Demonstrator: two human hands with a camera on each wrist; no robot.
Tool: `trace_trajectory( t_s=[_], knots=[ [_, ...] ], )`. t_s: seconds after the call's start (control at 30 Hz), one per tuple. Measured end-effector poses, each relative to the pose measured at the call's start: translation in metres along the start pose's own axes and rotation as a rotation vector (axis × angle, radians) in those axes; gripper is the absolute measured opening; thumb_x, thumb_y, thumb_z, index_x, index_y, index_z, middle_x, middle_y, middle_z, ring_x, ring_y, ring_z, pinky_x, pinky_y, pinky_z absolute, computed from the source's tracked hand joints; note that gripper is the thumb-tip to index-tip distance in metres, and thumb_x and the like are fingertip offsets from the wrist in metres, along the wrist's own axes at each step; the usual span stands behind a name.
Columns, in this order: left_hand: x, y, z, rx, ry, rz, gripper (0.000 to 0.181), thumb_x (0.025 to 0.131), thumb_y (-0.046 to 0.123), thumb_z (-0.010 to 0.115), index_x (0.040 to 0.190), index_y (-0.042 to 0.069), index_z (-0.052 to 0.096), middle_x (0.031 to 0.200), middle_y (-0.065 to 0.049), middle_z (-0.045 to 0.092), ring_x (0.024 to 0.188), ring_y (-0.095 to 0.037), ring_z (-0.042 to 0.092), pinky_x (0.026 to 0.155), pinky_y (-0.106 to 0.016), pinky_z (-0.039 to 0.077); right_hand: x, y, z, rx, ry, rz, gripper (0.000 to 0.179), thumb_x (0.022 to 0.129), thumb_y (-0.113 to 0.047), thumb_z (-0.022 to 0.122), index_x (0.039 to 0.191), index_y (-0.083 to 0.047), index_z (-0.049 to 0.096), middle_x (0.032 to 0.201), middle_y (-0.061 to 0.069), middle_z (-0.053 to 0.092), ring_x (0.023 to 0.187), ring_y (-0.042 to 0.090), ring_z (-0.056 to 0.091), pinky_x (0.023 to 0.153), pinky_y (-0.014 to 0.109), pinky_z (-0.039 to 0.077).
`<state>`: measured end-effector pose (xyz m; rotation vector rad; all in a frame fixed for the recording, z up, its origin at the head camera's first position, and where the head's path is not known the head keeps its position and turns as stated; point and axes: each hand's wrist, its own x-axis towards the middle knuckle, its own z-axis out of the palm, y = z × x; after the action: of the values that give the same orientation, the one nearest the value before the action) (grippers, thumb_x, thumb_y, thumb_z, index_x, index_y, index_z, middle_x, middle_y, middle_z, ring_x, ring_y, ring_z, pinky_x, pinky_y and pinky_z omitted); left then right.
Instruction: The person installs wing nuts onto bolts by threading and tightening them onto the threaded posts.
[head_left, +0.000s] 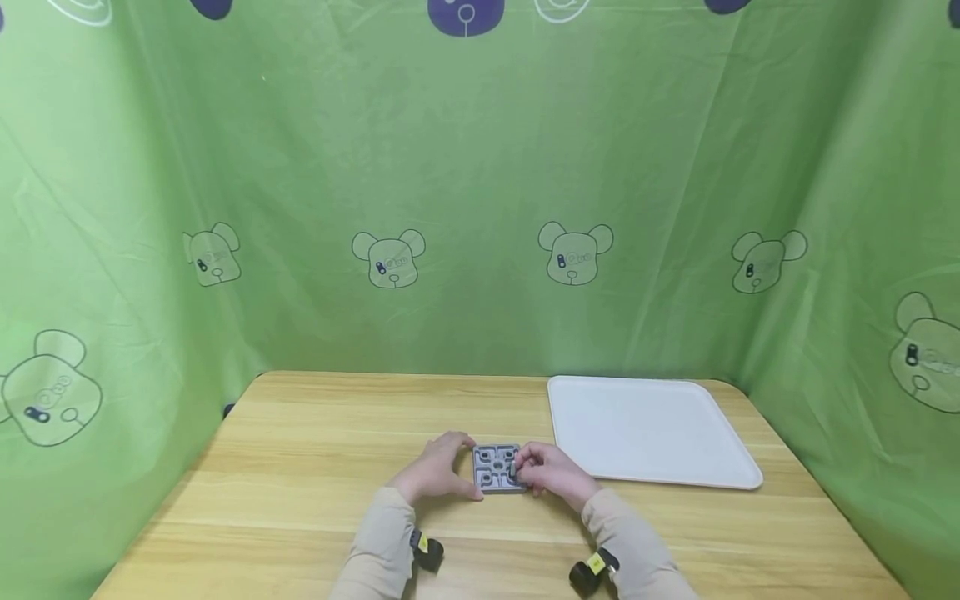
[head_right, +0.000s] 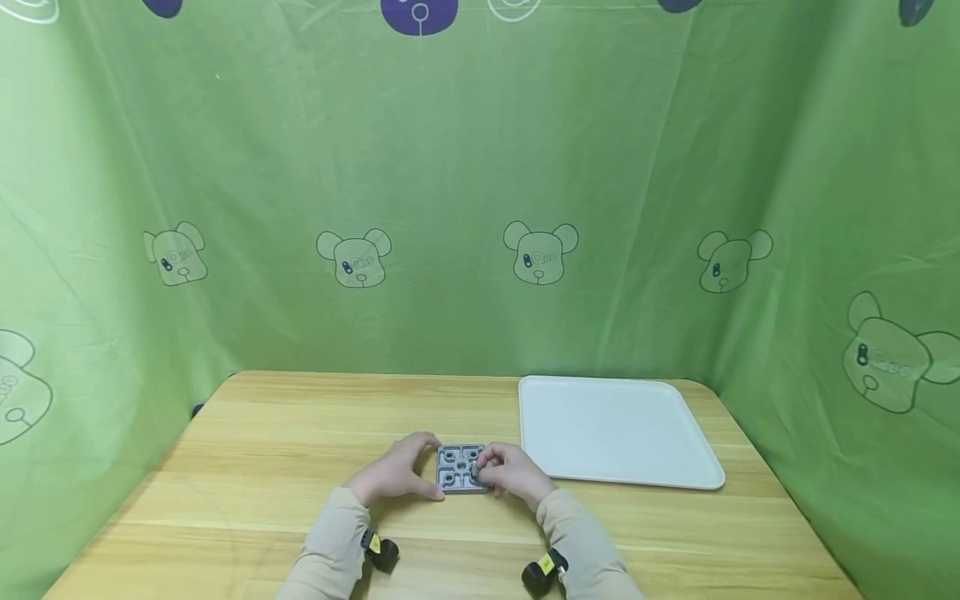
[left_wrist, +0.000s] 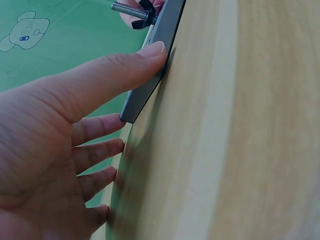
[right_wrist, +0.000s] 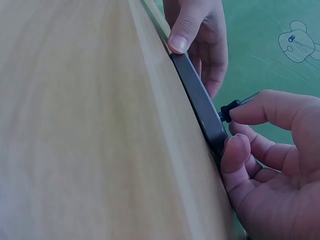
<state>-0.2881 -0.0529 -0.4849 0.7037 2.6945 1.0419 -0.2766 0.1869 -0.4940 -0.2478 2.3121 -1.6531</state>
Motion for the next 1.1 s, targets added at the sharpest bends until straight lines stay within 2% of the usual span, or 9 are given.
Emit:
trace_trajectory(
  t_s=[0.53,1.1],
  knots=[
    [0.001,0.0,0.0,0.016,-0.001,0.002,0.083,0.064,0.033,0.087,0.133,0.005,0.05,0.143,-0.016,0.05,0.135,-0.035,0.044,0.12,-0.057,0.023,-0.003,-0.002,0.002,-0.039,0.015,-0.011,0.025,0.076,-0.005,0.07,0.097,0.003,0.059,0.075,-0.001,0.05,0.066,0.012,0.049,0.052,0.02,0.045],
    [0.003,-0.004,0.001,0.032,-0.009,0.006,0.085,0.064,0.036,0.087,0.133,0.005,0.05,0.145,-0.016,0.048,0.137,-0.034,0.042,0.12,-0.058,0.022,-0.004,-0.006,0.014,-0.141,0.146,0.03,0.024,0.071,-0.008,0.076,0.084,-0.004,0.056,0.073,-0.001,0.048,0.066,0.013,0.047,0.052,0.021,0.045]
  ],
)
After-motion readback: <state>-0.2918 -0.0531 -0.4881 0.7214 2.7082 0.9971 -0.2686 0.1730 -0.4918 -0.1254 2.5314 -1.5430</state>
